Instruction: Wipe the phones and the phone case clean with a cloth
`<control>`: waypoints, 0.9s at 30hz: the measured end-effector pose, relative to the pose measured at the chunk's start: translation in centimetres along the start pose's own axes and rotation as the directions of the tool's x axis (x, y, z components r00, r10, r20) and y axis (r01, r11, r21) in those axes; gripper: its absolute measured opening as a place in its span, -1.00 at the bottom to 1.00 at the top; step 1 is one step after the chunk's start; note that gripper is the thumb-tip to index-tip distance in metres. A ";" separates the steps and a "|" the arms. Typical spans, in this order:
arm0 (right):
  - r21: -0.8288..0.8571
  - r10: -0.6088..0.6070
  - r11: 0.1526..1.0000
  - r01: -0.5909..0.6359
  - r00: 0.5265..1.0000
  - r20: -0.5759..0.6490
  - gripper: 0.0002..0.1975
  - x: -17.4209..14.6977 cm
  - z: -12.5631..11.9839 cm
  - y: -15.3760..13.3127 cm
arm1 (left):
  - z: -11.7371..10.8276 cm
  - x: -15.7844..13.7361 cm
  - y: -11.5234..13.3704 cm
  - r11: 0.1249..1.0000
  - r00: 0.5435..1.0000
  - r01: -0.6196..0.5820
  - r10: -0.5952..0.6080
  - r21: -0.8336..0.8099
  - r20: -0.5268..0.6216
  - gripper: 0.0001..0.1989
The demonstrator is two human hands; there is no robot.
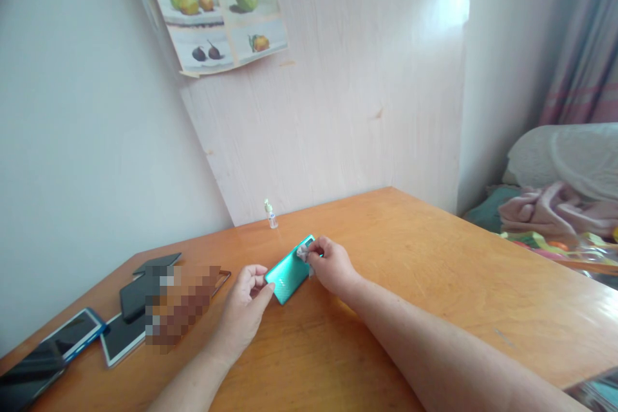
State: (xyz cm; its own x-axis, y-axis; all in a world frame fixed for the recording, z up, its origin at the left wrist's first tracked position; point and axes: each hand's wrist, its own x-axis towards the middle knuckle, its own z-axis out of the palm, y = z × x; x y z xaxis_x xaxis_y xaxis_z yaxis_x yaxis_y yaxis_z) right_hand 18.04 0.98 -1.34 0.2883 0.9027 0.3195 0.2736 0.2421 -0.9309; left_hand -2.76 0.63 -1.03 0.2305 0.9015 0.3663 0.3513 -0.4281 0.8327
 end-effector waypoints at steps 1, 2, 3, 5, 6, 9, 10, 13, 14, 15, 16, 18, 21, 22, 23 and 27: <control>-0.021 -0.008 1.000 0.008 0.999 -0.037 -0.86 0.5 -0.5 0.1 | 0.0 0.0 0.0 0.998 0.999 -0.035 0.036 0.042 -0.015 -0.73; -0.031 -0.014 0.999 0.013 0.998 -0.059 -0.83 0.9 -1.0 0.1 | 0.0 -0.1 0.1 0.995 0.997 -0.066 0.068 0.081 -0.024 -0.74; -0.040 -0.022 0.999 0.020 0.997 -0.072 -0.80 1.2 -1.4 0.1 | 0.0 -0.1 0.1 0.989 0.995 -0.091 0.094 0.114 -0.028 -0.75; -0.079 -0.049 0.996 0.042 0.995 -0.082 -0.77 1.6 -2.0 0.0 | 0.0 -0.1 0.3 0.980 0.992 -0.118 0.124 0.158 -0.025 -0.77; -0.101 -0.063 0.993 0.055 0.995 -0.081 -0.77 1.5 -2.1 -0.2 | 0.0 -0.2 0.4 0.977 0.991 -0.127 0.132 0.174 -0.018 -0.78; -0.162 -0.125 0.979 0.126 0.992 0.015 -0.79 0.3 -1.5 -1.2 | -0.1 -0.3 1.0 0.963 0.988 -0.152 0.156 0.224 0.001 -0.85; -0.165 -0.155 0.972 0.166 0.985 0.078 -0.79 -0.4 -1.0 -1.7 | -0.1 -0.3 1.1 0.957 0.986 -0.164 0.167 0.238 0.008 -0.87; -0.114 -0.290 0.936 0.334 0.911 0.292 -0.79 -2.7 0.7 -3.2 | -0.1 -0.4 1.4 0.944 0.978 -0.205 0.206 0.256 0.027 -0.91; -0.100 -0.335 0.917 0.386 0.881 0.335 -0.81 -3.4 1.2 -3.5 | -0.1 -0.4 1.4 0.941 0.976 -0.216 0.214 0.260 0.037 -0.92; -0.093 -0.368 0.900 0.425 0.857 0.361 -0.82 -3.8 1.6 -3.8 | -0.1 -0.4 1.3 0.938 0.975 -0.224 0.219 0.263 0.046 -0.93; -0.095 -0.386 0.890 0.446 0.847 0.366 -0.83 -4.0 1.7 -3.9 | -0.1 -0.4 1.3 0.937 0.974 -0.228 0.222 0.266 0.052 -0.94; -0.134 -0.351 0.904 0.407 0.882 0.314 -0.83 -3.6 1.5 -3.6 | -0.1 -0.4 1.1 0.935 0.973 -0.231 0.225 0.270 0.053 -0.96; -0.274 -0.158 0.945 0.180 0.982 0.101 -0.81 -1.3 -0.4 -2.4 | -0.1 -0.3 1.0 0.932 0.972 -0.234 0.232 0.275 0.041 -0.95; -0.306 -0.115 0.945 0.119 0.993 0.031 -0.80 -0.3 -1.2 -1.8 | -0.1 -0.3 1.0 0.933 0.972 -0.234 0.231 0.274 0.042 -0.95; -0.319 -0.089 0.944 0.078 0.996 -0.019 -0.79 0.6 -2.0 -1.2 | -0.1 -0.3 1.0 0.936 0.973 -0.230 0.227 0.267 0.044 -0.95; -0.325 -0.026 0.946 -0.019 0.990 -0.136 -0.77 2.7 -3.9 0.4 | -0.1 -0.3 1.0 0.960 0.982 -0.189 0.182 0.207 0.052 -0.95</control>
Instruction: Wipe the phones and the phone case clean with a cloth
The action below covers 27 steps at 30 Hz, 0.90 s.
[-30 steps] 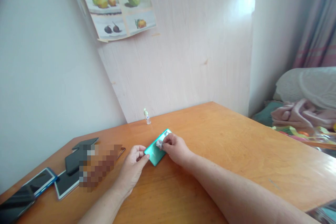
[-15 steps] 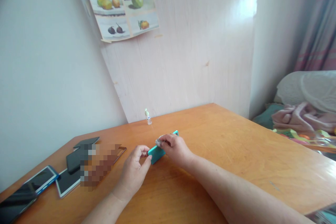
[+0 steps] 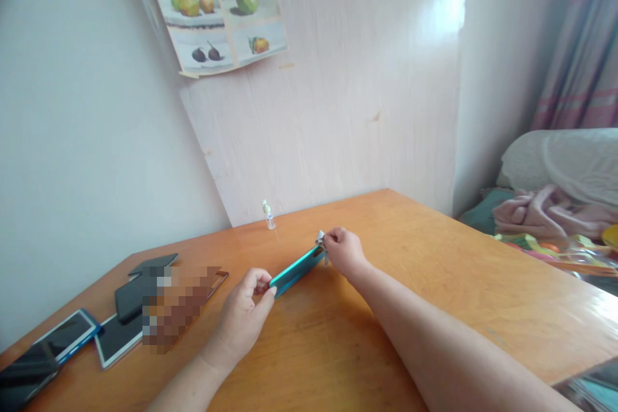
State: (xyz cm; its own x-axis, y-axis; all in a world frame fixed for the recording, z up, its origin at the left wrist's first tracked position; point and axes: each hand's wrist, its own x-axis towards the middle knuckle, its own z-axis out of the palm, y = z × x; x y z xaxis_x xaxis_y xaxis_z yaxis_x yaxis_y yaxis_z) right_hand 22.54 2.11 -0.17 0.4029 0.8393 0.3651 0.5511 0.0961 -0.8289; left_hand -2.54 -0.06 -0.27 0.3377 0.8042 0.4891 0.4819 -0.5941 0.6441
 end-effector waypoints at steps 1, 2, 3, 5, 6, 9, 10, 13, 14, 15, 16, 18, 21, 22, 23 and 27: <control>0.002 -0.001 1.000 0.001 1.000 0.000 -0.78 -0.1 0.1 0.0 | 0.0 0.0 0.0 1.000 1.000 0.014 -0.014 -0.015 0.002 -0.95; 0.005 -0.010 1.000 0.010 1.000 0.006 -0.80 -0.5 0.3 -0.2 | 0.0 0.0 0.1 0.999 1.000 0.027 -0.027 -0.028 0.002 -0.95; 0.016 -0.036 0.999 0.035 0.999 0.025 -0.82 -1.2 0.7 -0.6 | -0.1 0.0 0.1 0.998 0.999 0.037 -0.037 -0.043 0.001 -0.95; 0.070 -0.136 0.989 0.130 0.986 0.096 -0.86 -2.9 1.6 -1.9 | -0.1 0.0 0.2 0.996 0.999 0.048 -0.048 -0.073 0.002 -0.94; 0.136 -0.241 0.966 0.221 0.958 0.153 -0.87 -3.8 2.1 -2.6 | -0.2 0.0 0.2 0.995 0.999 0.050 -0.049 -0.088 0.006 -0.94; 0.238 -0.460 0.881 0.408 0.857 0.233 -0.85 -5.3 3.0 -3.6 | -0.2 0.0 0.2 0.990 0.998 0.057 -0.055 -0.126 0.020 -0.94; 0.225 -0.467 0.879 0.421 0.856 0.223 -0.84 -5.2 3.1 -3.5 | -0.2 0.0 0.1 0.989 0.998 0.063 -0.060 -0.135 0.024 -0.94; 0.079 -0.301 0.953 0.293 0.946 0.119 -0.85 -3.5 2.6 -1.9 | 0.0 0.0 -0.2 0.982 0.996 0.088 -0.085 -0.167 0.027 -0.92; 0.030 -0.230 0.973 0.228 0.970 0.082 -0.85 -2.7 2.3 -1.2 | 0.0 0.0 -0.3 0.977 0.995 0.100 -0.095 -0.188 0.031 -0.92; -0.003 -0.182 0.983 0.183 0.982 0.057 -0.84 -2.0 2.0 -0.6 | 0.1 0.1 -0.3 0.970 0.993 0.114 -0.109 -0.215 0.037 -0.91; -0.025 -0.157 0.987 0.158 0.987 0.043 -0.83 -1.6 1.8 -0.2 | 0.1 0.1 -0.4 0.960 0.991 0.132 -0.124 -0.246 0.046 -0.91; -0.040 -0.175 0.983 0.178 0.983 0.053 -0.80 -1.7 1.6 -0.2 | 0.2 0.1 -0.4 0.937 0.985 0.173 -0.160 -0.304 0.067 -0.88; -0.051 -0.355 0.927 0.371 0.914 0.196 -0.70 -3.9 1.9 -2.0 | 0.2 0.1 -0.6 0.900 0.972 0.233 -0.214 -0.368 0.094 -0.84; -0.041 -0.435 0.886 0.462 0.859 0.270 -0.66 -4.9 2.1 -2.8 | 0.2 0.2 -0.7 0.889 0.968 0.250 -0.228 -0.384 0.103 -0.83; -0.020 -0.492 0.846 0.533 0.795 0.356 -0.61 -5.8 2.4 -3.4 | 0.2 0.2 -0.8 0.878 0.964 0.264 -0.240 -0.399 0.112 -0.83; -0.066 -0.488 0.798 0.599 0.707 0.511 -0.44 -6.7 2.6 -3.9 | 0.1 0.2 -1.2 0.852 0.953 0.304 -0.273 -0.427 0.132 -0.82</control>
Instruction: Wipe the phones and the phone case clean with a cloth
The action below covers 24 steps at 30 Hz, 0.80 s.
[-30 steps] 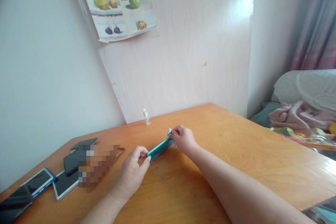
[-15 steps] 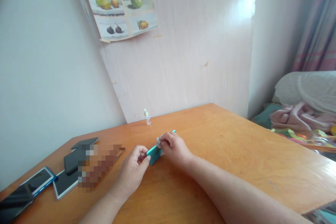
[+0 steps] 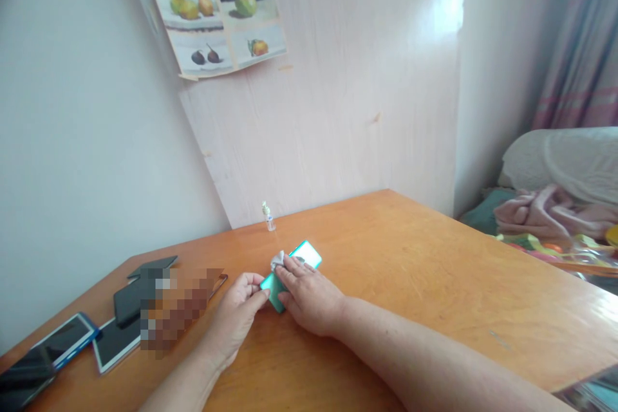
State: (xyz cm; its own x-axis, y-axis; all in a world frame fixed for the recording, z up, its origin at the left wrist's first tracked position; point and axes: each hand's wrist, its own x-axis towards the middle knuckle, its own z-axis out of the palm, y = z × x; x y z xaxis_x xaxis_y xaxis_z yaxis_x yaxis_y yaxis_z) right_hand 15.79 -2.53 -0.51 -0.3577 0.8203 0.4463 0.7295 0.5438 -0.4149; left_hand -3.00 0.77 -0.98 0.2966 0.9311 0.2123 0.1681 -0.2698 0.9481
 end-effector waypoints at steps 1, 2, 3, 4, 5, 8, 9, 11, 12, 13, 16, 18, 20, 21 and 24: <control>-0.015 0.062 0.998 -0.062 0.998 0.002 -0.43 0.1 -0.2 0.6 | 0.0 0.0 0.0 1.000 1.000 0.010 -0.010 -0.003 0.000 -0.82; -0.024 0.139 0.990 -0.139 0.990 -0.001 -0.41 0.2 -0.4 1.4 | -0.1 0.0 0.0 1.000 1.000 0.019 -0.019 -0.004 0.000 -0.81; -0.027 0.215 0.976 -0.215 0.977 -0.005 -0.39 0.3 -0.7 2.1 | -0.1 0.0 0.0 1.000 1.000 0.028 -0.028 -0.004 0.001 -0.80; -0.026 0.277 0.961 -0.277 0.961 -0.007 -0.38 0.4 -0.9 2.7 | -0.1 0.0 0.1 0.999 0.999 0.034 -0.034 -0.004 0.003 -0.79; -0.025 0.312 0.950 -0.313 0.950 -0.006 -0.36 0.4 -1.1 3.0 | -0.1 0.0 0.1 0.999 0.999 0.039 -0.039 -0.003 0.005 -0.78; -0.017 0.223 0.975 -0.222 0.974 0.039 -0.33 0.1 -1.3 2.0 | -0.1 0.0 0.2 0.999 0.999 0.041 -0.041 -0.007 0.010 -0.79; -0.006 0.146 0.989 -0.146 0.987 0.068 -0.34 -0.1 -1.2 1.2 | -0.1 0.0 0.3 0.999 0.999 0.039 -0.039 -0.012 0.012 -0.79; 0.026 -0.005 1.000 0.002 0.994 0.113 -0.36 -0.5 -0.9 -0.3 | -0.1 0.0 0.4 0.999 0.999 0.029 -0.028 -0.029 0.023 -0.80; 0.038 -0.053 0.998 0.049 0.992 0.116 -0.37 -0.6 -0.7 -0.7 | -0.1 0.0 0.4 0.999 0.999 0.022 -0.021 -0.032 0.030 -0.80; 0.042 -0.069 0.997 0.065 0.992 0.103 -0.37 -0.6 -0.6 -0.8 | -0.1 0.0 0.4 0.999 0.999 0.016 -0.015 -0.030 0.034 -0.80; 0.034 0.059 0.998 -0.059 0.998 0.006 -0.37 -0.1 -0.8 1.0 | 0.0 0.0 0.4 1.000 1.000 0.007 -0.007 0.003 0.022 -0.78; 0.046 0.227 0.973 -0.225 0.973 -0.044 -0.37 0.2 -1.0 2.9 | 0.0 0.0 0.3 1.000 1.000 0.003 -0.003 0.026 0.009 -0.78; 0.057 0.338 0.940 -0.335 0.940 -0.047 -0.34 0.3 -1.2 3.9 | 0.0 -0.1 0.2 0.999 1.000 0.000 0.000 0.040 0.003 -0.78; 0.056 0.349 0.936 -0.347 0.936 -0.034 -0.32 0.3 -1.2 3.9 | 0.0 -0.1 0.2 0.999 1.000 -0.001 0.000 0.042 0.003 -0.78; 0.048 0.185 0.981 -0.187 0.981 0.054 -0.28 -0.4 -0.8 1.8 | 0.0 0.0 0.2 1.000 1.000 0.001 -0.001 0.026 -0.001 -0.79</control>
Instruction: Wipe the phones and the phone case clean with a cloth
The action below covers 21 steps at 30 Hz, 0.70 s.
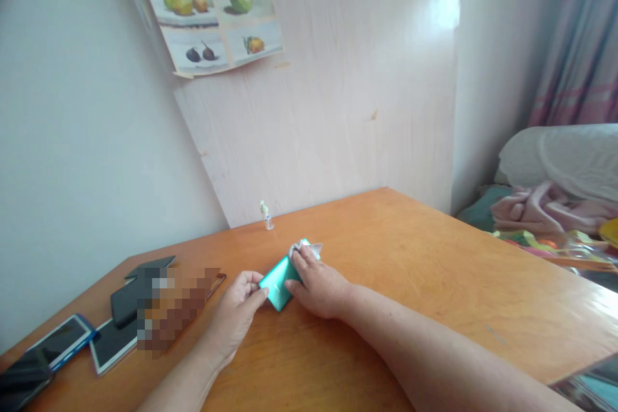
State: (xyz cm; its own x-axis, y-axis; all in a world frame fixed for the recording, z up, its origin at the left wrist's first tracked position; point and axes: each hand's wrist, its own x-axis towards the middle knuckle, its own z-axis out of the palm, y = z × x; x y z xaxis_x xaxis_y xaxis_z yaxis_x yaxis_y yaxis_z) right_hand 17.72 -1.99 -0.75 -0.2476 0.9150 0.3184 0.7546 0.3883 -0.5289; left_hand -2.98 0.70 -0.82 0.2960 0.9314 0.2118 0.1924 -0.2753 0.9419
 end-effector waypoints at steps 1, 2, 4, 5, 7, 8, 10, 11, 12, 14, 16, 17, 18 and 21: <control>0.004 -0.089 0.996 0.089 0.995 0.041 -0.29 -0.4 0.3 -0.9 | 0.0 0.0 0.0 1.000 1.000 -0.002 0.002 -0.013 0.000 -0.80; 0.017 -0.170 0.985 0.169 0.983 0.073 -0.30 -0.9 0.5 -1.8 | 0.0 0.1 0.0 1.000 1.000 -0.005 0.005 -0.029 0.002 -0.80; 0.036 -0.267 0.964 0.264 0.958 0.108 -0.32 -1.3 0.9 -2.7 | -0.1 0.1 0.0 0.998 1.000 -0.009 0.009 -0.060 0.010 -0.81; 0.035 -0.269 0.963 0.267 0.957 0.105 -0.33 -1.4 0.9 -2.8 | -0.1 0.1 0.0 0.998 1.000 -0.006 0.007 -0.069 0.013 -0.81; 0.011 -0.199 0.980 0.199 0.978 0.068 -0.33 -1.0 0.7 -2.0 | -0.1 0.2 0.0 0.998 1.000 0.013 -0.012 -0.066 0.014 -0.79; -0.001 -0.148 0.989 0.148 0.988 0.037 -0.34 -0.7 0.5 -1.4 | -0.1 0.2 0.0 0.998 1.000 0.025 -0.024 -0.059 0.009 -0.78; -0.001 -0.056 0.998 0.056 0.998 -0.042 -0.44 0.1 0.1 -0.1 | -0.1 0.2 0.0 0.998 0.999 0.044 -0.044 -0.045 -0.006 -0.76; 0.014 -0.023 1.000 0.025 0.996 -0.090 -0.52 0.5 -0.1 0.4 | -0.1 0.2 0.1 0.998 0.999 0.049 -0.049 -0.042 -0.010 -0.76; 0.041 0.004 0.999 0.002 0.990 -0.139 -0.61 0.9 -0.2 0.7 | -0.1 0.2 0.1 0.998 0.999 0.052 -0.052 -0.040 -0.011 -0.76; 0.138 0.077 0.989 -0.046 0.970 -0.229 -0.75 1.5 -0.2 1.0 | -0.1 0.2 0.3 0.998 0.998 0.055 -0.055 -0.043 -0.003 -0.76; 0.303 0.194 0.947 -0.105 0.940 -0.281 -0.81 1.9 0.0 1.1 | -0.1 0.2 0.5 0.997 0.998 0.056 -0.056 -0.049 0.011 -0.76; 0.401 0.260 0.907 -0.130 0.921 -0.290 -0.84 2.0 0.1 1.1 | -0.1 0.1 0.5 0.997 0.998 0.058 -0.057 -0.051 0.016 -0.75; 0.490 0.319 0.860 -0.146 0.901 -0.292 -0.88 2.2 0.1 1.1 | -0.1 0.1 0.6 0.997 0.998 0.059 -0.058 -0.053 0.020 -0.74; 0.646 0.409 0.750 -0.139 0.865 -0.289 -0.91 2.3 -0.1 1.3 | -0.1 0.1 0.5 0.996 0.998 0.065 -0.063 -0.055 0.023 -0.73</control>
State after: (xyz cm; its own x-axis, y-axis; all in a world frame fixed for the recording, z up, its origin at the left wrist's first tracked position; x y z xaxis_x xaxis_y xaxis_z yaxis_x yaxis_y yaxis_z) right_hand 18.22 0.66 -0.62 0.2703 0.9193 0.2862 0.2081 0.2345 -0.9496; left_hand -2.90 0.71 -0.31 0.3043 0.9414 0.1457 0.1597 -0.2012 0.9664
